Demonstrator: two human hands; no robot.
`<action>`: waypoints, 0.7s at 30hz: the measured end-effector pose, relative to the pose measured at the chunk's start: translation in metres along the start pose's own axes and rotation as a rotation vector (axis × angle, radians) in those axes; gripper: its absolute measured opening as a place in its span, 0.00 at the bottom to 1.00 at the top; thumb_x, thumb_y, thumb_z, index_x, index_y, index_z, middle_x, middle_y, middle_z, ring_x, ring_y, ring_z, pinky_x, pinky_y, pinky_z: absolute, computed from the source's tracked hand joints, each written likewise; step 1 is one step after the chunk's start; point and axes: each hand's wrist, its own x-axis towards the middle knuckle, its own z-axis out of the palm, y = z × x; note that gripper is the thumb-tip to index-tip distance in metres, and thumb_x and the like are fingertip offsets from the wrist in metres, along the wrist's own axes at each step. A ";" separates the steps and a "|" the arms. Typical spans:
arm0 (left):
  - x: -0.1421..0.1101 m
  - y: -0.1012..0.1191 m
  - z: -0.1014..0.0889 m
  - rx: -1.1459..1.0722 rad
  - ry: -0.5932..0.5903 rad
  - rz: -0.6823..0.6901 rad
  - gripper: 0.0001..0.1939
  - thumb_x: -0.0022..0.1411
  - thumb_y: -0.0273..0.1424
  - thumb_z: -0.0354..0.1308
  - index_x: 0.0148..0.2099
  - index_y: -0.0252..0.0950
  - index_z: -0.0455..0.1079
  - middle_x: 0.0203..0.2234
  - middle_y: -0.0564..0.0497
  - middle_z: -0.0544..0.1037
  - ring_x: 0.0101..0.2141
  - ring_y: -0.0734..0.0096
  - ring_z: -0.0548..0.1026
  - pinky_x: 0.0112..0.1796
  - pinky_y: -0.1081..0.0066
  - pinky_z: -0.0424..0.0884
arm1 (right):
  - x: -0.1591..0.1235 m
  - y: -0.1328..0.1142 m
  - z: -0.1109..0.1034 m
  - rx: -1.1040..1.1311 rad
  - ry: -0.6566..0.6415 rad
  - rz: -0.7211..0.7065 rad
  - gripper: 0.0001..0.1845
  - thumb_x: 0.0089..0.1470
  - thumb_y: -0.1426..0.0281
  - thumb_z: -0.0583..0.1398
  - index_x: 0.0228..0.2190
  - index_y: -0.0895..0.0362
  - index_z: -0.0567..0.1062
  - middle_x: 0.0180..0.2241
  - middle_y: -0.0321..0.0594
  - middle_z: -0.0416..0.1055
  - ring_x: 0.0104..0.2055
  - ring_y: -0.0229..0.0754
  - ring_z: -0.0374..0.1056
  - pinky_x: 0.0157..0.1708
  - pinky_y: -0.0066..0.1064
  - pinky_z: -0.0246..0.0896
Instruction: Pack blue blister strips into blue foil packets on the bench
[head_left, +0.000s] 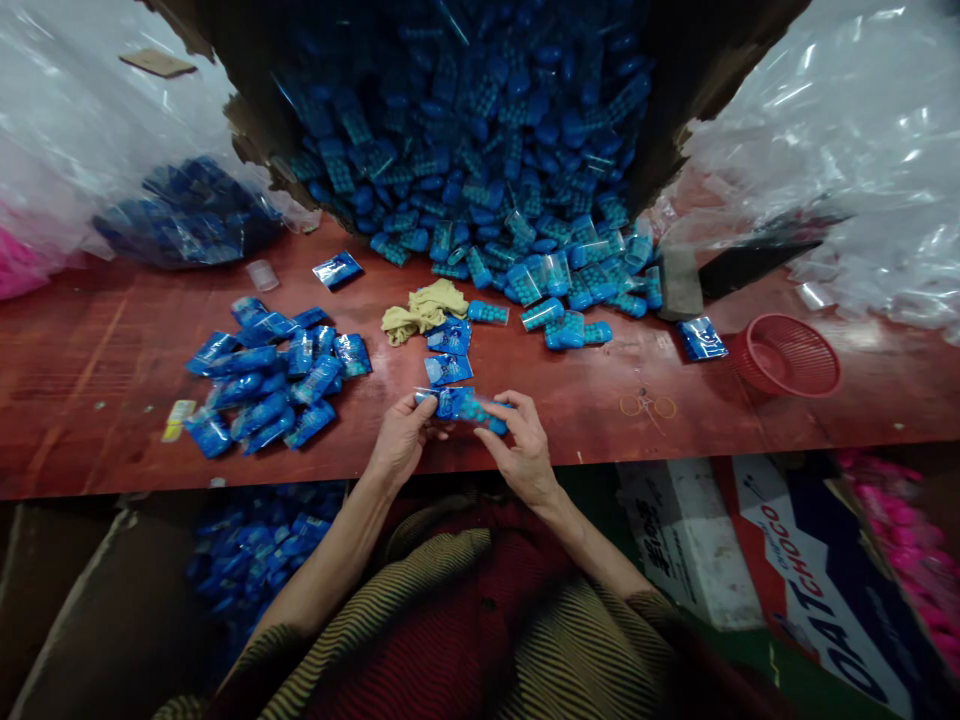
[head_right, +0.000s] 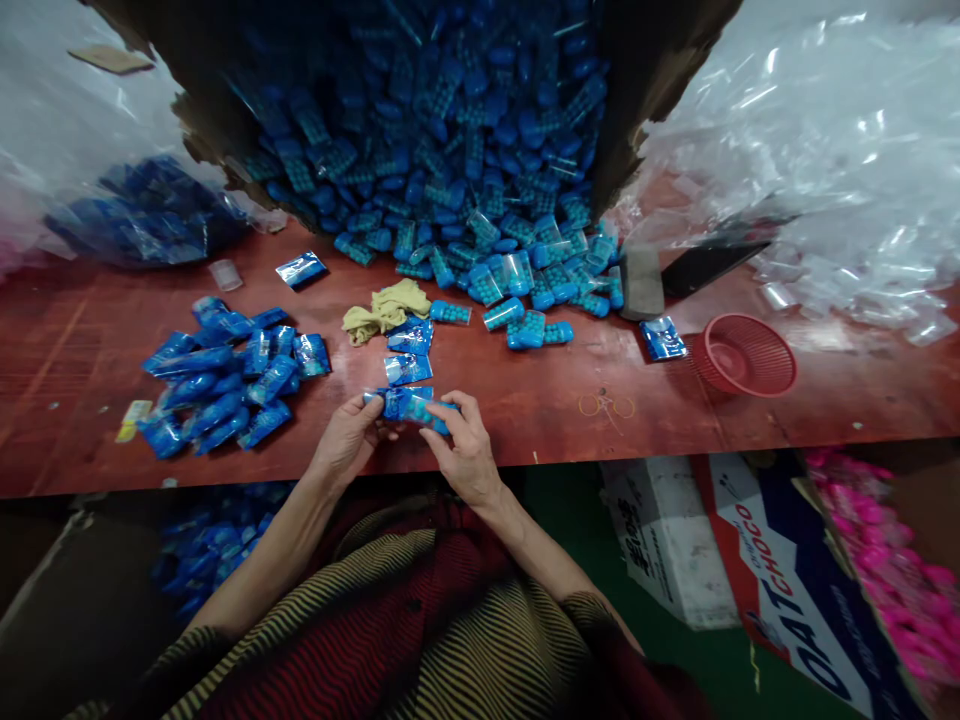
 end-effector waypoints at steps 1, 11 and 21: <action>0.001 0.000 0.000 -0.001 0.011 0.009 0.21 0.37 0.40 0.71 0.27 0.32 0.67 0.18 0.54 0.74 0.19 0.75 0.72 0.18 0.77 0.68 | 0.000 0.001 0.000 0.048 -0.023 0.037 0.13 0.50 0.72 0.61 0.41 0.53 0.74 0.43 0.42 0.65 0.47 0.43 0.65 0.48 0.38 0.64; 0.001 -0.001 0.000 -0.010 -0.044 -0.022 0.20 0.41 0.42 0.69 0.28 0.32 0.68 0.18 0.53 0.74 0.19 0.75 0.72 0.18 0.77 0.67 | 0.001 0.001 0.000 0.159 -0.029 0.145 0.13 0.48 0.71 0.63 0.39 0.53 0.75 0.42 0.41 0.65 0.46 0.43 0.65 0.48 0.37 0.63; 0.006 -0.004 -0.005 -0.087 -0.068 -0.104 0.20 0.40 0.42 0.70 0.26 0.32 0.67 0.17 0.54 0.72 0.19 0.76 0.71 0.17 0.79 0.65 | 0.009 0.007 -0.022 0.193 -0.297 0.172 0.12 0.46 0.71 0.64 0.37 0.54 0.75 0.39 0.39 0.66 0.44 0.41 0.66 0.49 0.36 0.60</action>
